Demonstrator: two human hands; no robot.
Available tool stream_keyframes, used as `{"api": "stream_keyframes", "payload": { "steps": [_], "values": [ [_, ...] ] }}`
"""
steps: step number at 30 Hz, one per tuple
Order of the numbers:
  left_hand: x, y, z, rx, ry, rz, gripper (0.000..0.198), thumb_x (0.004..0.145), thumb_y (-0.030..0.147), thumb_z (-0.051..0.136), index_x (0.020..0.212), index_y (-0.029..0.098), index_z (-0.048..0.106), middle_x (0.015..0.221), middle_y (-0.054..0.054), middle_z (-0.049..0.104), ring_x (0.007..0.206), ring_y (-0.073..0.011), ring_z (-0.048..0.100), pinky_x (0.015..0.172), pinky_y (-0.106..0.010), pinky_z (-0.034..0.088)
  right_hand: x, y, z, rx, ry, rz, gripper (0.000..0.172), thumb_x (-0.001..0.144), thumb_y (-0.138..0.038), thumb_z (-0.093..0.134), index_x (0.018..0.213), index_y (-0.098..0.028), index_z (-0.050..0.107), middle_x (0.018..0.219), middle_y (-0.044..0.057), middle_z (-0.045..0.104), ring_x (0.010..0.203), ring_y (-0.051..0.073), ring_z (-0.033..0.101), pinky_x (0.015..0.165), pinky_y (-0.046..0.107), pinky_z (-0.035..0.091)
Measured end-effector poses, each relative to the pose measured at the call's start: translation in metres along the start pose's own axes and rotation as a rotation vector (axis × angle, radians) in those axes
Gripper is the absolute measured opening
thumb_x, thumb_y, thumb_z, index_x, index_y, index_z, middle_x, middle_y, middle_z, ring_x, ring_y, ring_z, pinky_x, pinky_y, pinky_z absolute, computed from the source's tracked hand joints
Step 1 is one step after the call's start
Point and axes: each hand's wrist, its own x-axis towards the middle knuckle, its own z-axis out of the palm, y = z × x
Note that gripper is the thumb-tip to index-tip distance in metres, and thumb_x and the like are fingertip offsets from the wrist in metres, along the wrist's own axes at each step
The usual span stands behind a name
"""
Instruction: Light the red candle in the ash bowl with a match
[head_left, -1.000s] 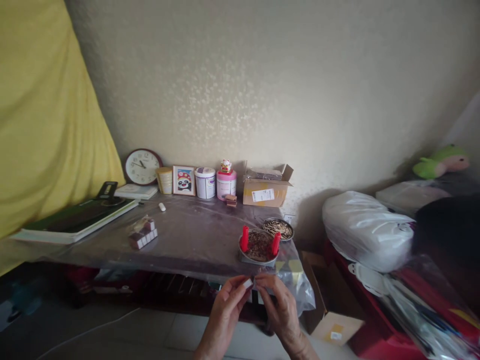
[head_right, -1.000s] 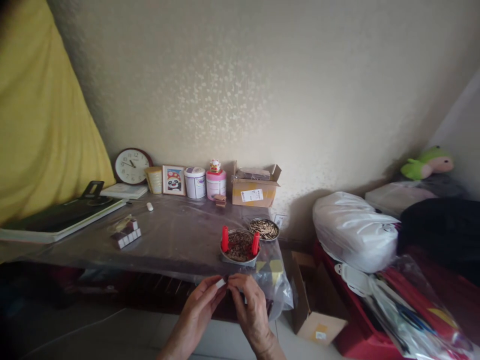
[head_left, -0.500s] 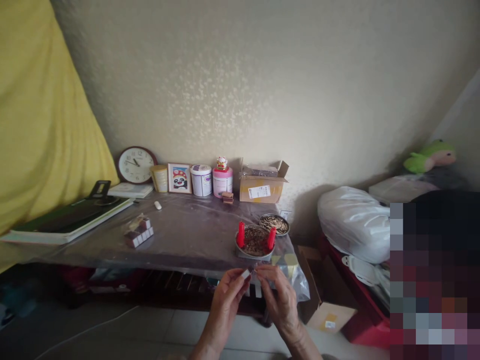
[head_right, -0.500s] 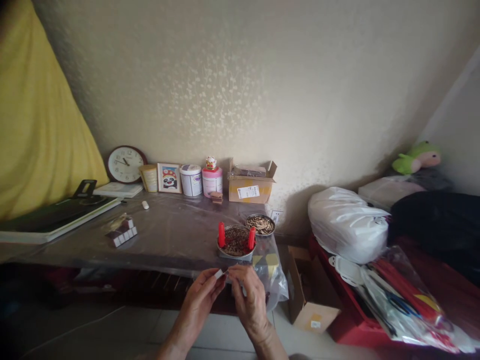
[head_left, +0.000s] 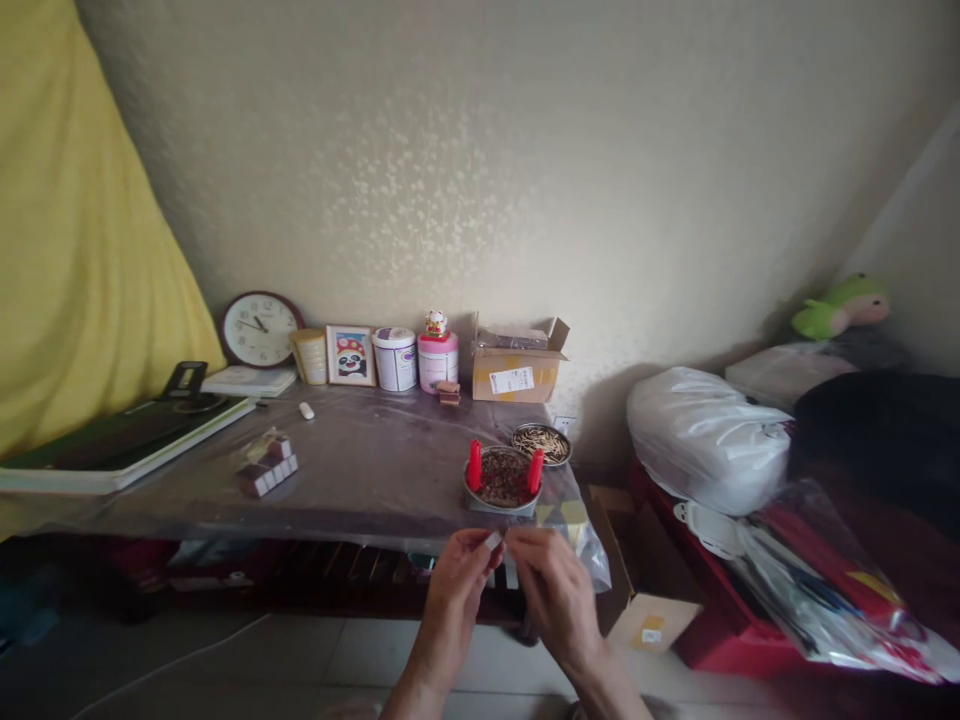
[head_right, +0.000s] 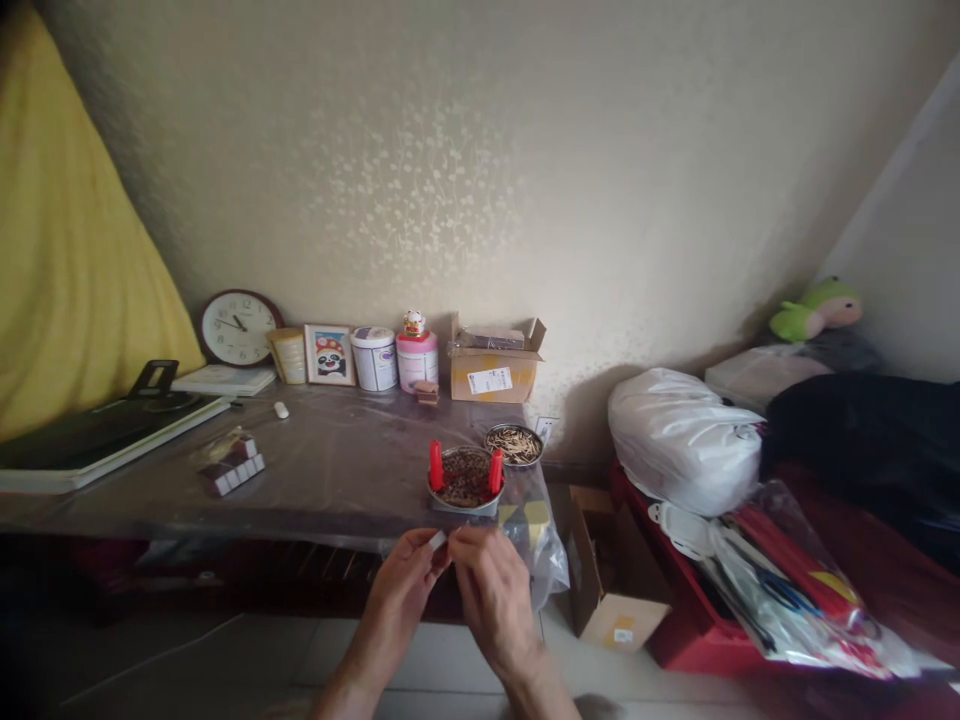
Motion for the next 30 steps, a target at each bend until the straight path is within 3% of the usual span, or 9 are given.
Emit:
{"api": "stream_keyframes", "payload": {
  "steps": [2,6,16,24,30],
  "values": [
    [-0.002,0.003,0.002,0.023,-0.014,-0.002,0.019,0.078,0.033,0.066,0.089,0.018,0.067,0.093,-0.004,0.07,0.093,-0.0165,0.059,0.091,-0.032,0.042,-0.005,0.017,0.005,-0.123,0.016,0.054,0.019,0.089,-0.01,0.049,0.096,-0.022,0.062,0.088,0.005,0.07,0.08,0.017,0.066,0.072,0.031,0.053],
    [-0.006,0.008,0.002,0.048,-0.011,-0.035,0.018,0.081,0.033,0.063,0.091,0.018,0.067,0.099,-0.005,0.069,0.096,-0.0164,0.058,0.096,-0.034,0.039,-0.011,0.047,0.001,-0.205,0.24,0.266,0.01,0.089,-0.02,0.053,0.09,-0.021,0.063,0.086,0.005,0.068,0.08,0.017,0.064,0.073,0.031,0.052],
    [-0.002,0.012,-0.007,0.043,0.024,-0.038,0.022,0.078,0.036,0.066,0.092,0.018,0.068,0.106,-0.007,0.071,0.094,-0.0161,0.059,0.093,-0.032,0.041,-0.013,0.056,-0.015,0.08,0.386,0.696,0.021,0.085,-0.039,0.057,0.083,-0.02,0.064,0.083,0.002,0.065,0.079,0.018,0.06,0.072,0.03,0.048],
    [-0.002,0.014,-0.007,0.05,0.077,-0.062,0.025,0.074,0.038,0.069,0.089,0.018,0.07,0.103,-0.007,0.071,0.093,-0.0166,0.059,0.09,-0.031,0.043,-0.007,0.061,-0.023,0.135,0.488,0.678,0.017,0.084,-0.037,0.061,0.082,-0.02,0.065,0.083,0.001,0.063,0.077,0.016,0.057,0.072,0.03,0.046],
    [-0.001,0.013,-0.008,0.054,0.093,-0.061,0.028,0.072,0.04,0.071,0.088,0.017,0.071,0.097,-0.006,0.071,0.09,-0.0162,0.06,0.087,-0.029,0.044,-0.007,0.065,-0.021,0.09,0.488,0.603,0.016,0.084,-0.035,0.062,0.078,-0.02,0.064,0.081,0.0,0.06,0.077,0.016,0.056,0.074,0.031,0.046]
  ]
}}
